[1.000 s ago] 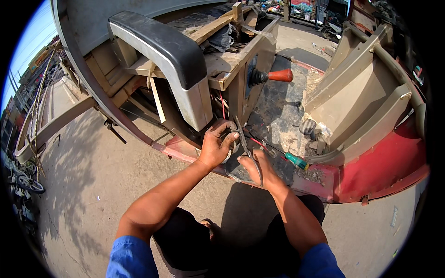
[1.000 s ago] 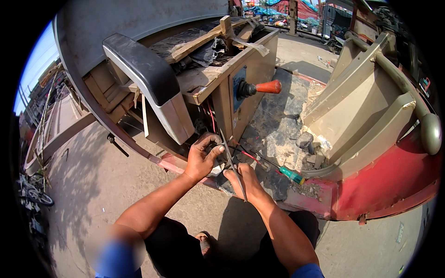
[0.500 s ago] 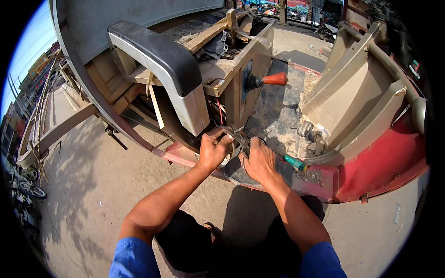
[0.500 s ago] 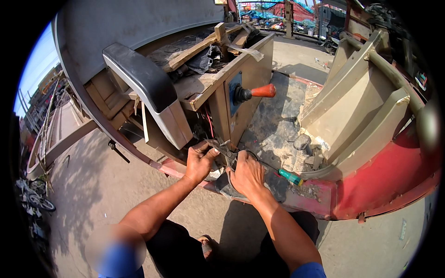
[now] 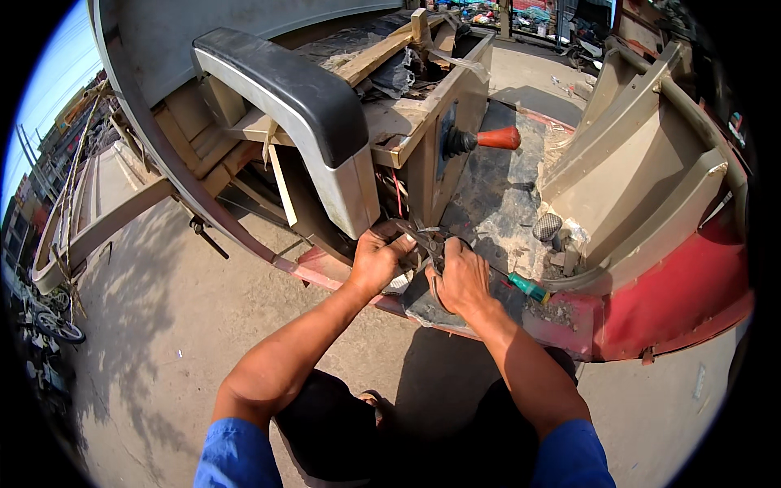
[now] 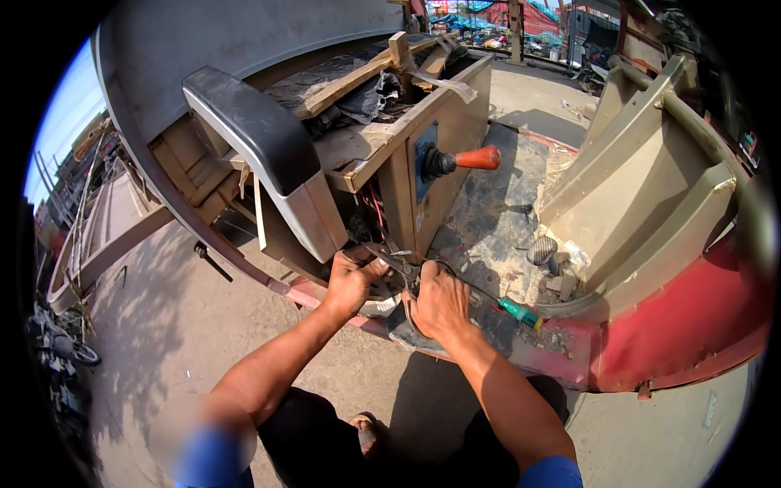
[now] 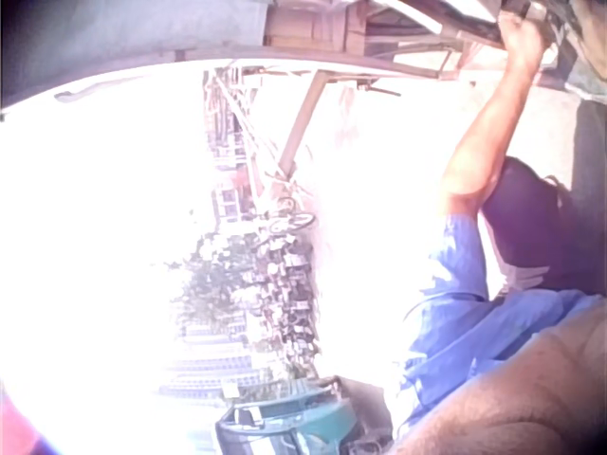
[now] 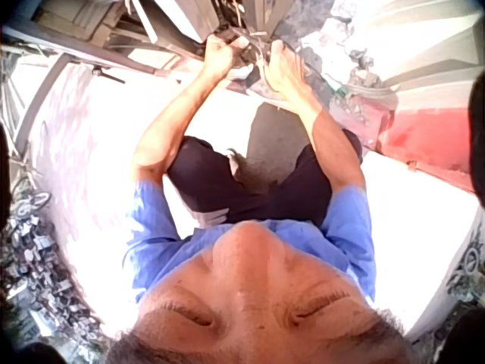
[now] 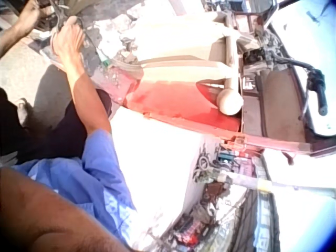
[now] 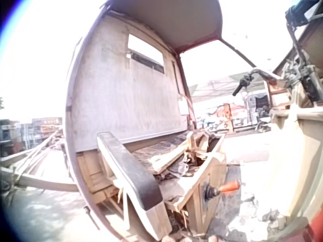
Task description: The person repairs exposed wiring inside a three-wheeled vehicle. They strip wire ends, twist conductors together, wrap connections with electrical tape, and use pliers to trim and adjust wires.
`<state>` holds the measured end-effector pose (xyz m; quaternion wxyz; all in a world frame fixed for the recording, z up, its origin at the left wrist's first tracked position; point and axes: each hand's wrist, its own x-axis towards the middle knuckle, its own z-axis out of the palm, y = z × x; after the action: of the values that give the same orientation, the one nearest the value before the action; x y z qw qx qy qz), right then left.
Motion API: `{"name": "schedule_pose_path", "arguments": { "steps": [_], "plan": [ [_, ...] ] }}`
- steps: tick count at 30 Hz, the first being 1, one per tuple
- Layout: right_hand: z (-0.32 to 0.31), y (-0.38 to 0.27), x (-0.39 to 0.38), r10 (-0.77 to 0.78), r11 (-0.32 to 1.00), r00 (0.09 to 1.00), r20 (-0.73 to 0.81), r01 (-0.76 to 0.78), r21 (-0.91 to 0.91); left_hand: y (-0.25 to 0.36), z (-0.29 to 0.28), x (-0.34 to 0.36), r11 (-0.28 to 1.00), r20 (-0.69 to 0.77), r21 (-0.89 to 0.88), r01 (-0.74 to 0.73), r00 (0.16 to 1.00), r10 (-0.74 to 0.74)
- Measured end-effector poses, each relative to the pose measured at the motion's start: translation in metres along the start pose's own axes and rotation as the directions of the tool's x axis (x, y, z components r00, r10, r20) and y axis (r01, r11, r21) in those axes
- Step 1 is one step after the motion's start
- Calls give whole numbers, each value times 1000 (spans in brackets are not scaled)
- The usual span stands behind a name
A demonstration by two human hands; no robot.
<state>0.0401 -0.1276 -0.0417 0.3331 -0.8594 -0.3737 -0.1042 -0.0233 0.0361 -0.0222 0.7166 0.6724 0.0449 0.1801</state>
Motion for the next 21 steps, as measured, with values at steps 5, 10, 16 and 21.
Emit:
{"name": "schedule_pose_path", "arguments": {
  "steps": [5,10,16,21],
  "plan": [
    [-2,-1,0,-6,998,1000,17,6,-59,-7,-3,5,999,-8,-36,0,1000,-1],
    [-2,0,-2,24,999,996,85,-21,-39,-4,-4,3,999,25,-52,-6,1000,8],
    [-2,2,-6,-24,973,996,87,3,233,-10,-7,6,995,44,-78,-68,997,71],
    [1,18,-10,-126,859,983,134,40,511,-10,-2,7,986,54,-146,-79,995,88]
  ]
}}
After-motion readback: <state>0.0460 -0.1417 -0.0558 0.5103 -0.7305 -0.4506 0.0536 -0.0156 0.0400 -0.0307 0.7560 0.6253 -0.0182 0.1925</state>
